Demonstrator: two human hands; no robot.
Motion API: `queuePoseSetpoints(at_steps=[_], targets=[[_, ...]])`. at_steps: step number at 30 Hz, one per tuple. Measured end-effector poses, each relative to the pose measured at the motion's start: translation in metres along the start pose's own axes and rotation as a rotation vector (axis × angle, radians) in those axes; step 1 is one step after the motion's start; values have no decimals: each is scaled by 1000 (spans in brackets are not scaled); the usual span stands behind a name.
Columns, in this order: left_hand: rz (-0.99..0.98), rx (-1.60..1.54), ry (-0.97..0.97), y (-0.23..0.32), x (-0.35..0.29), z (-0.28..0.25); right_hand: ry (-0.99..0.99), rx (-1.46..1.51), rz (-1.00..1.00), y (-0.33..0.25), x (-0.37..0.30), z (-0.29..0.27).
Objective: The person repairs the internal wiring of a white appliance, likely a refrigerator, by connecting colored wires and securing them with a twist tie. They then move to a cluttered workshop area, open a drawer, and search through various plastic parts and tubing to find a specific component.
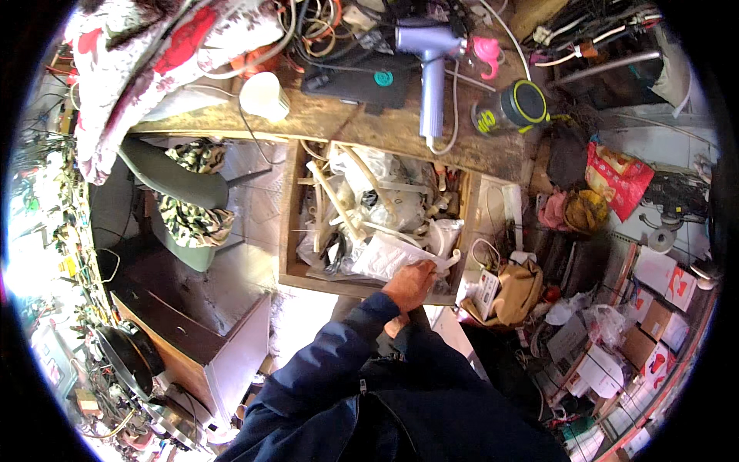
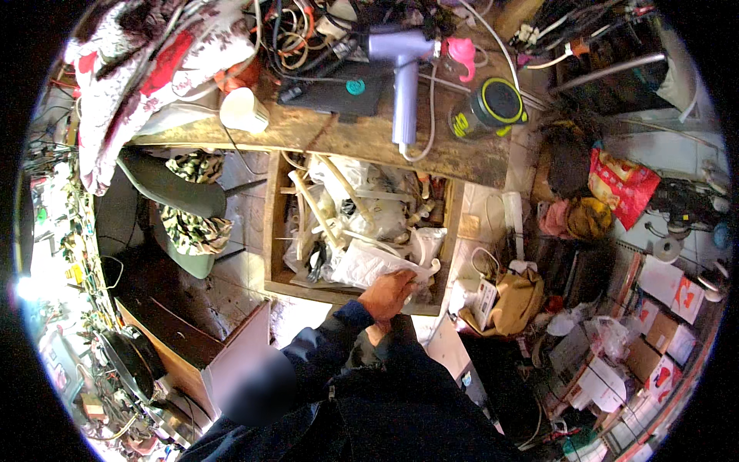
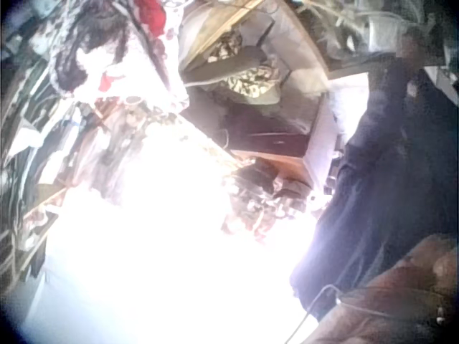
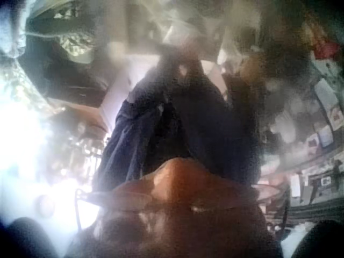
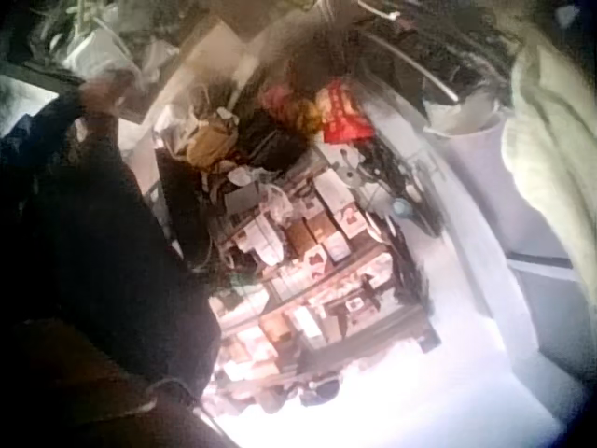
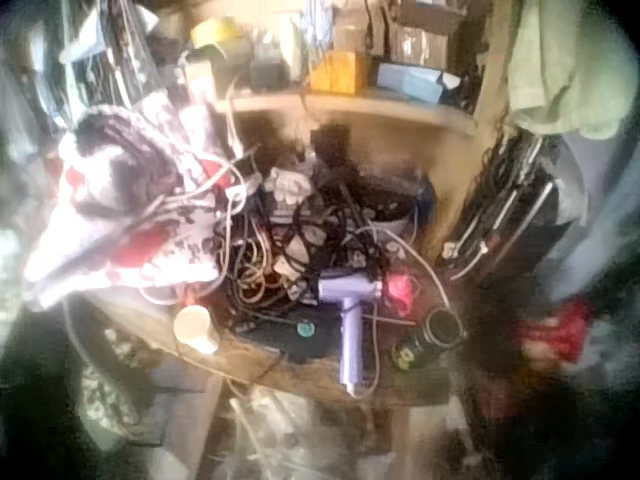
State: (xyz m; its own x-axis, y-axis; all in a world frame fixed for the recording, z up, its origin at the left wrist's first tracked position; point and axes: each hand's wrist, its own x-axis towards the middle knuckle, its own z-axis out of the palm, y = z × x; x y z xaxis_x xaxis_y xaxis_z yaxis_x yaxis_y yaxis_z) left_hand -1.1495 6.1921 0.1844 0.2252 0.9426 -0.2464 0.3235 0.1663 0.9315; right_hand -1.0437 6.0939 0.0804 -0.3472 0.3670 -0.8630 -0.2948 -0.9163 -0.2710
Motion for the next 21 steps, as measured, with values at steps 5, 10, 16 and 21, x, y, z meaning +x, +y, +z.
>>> queuePoseSetpoints(at_steps=[5, 10, 16, 21], targets=[[-56, 61, -16, 68, -7, -89, -3, -53, -121, -23, 12, 8], [-235, -43, 238, 89, -78, -147, -34, -128, -220, -71, 40, 62], [-502, -147, 473, 96, -143, -168, -284, -40, 56, -144, 55, 83], [-339, 75, 657, 83, -129, -144, -226, -115, 95, -133, 72, 69]])
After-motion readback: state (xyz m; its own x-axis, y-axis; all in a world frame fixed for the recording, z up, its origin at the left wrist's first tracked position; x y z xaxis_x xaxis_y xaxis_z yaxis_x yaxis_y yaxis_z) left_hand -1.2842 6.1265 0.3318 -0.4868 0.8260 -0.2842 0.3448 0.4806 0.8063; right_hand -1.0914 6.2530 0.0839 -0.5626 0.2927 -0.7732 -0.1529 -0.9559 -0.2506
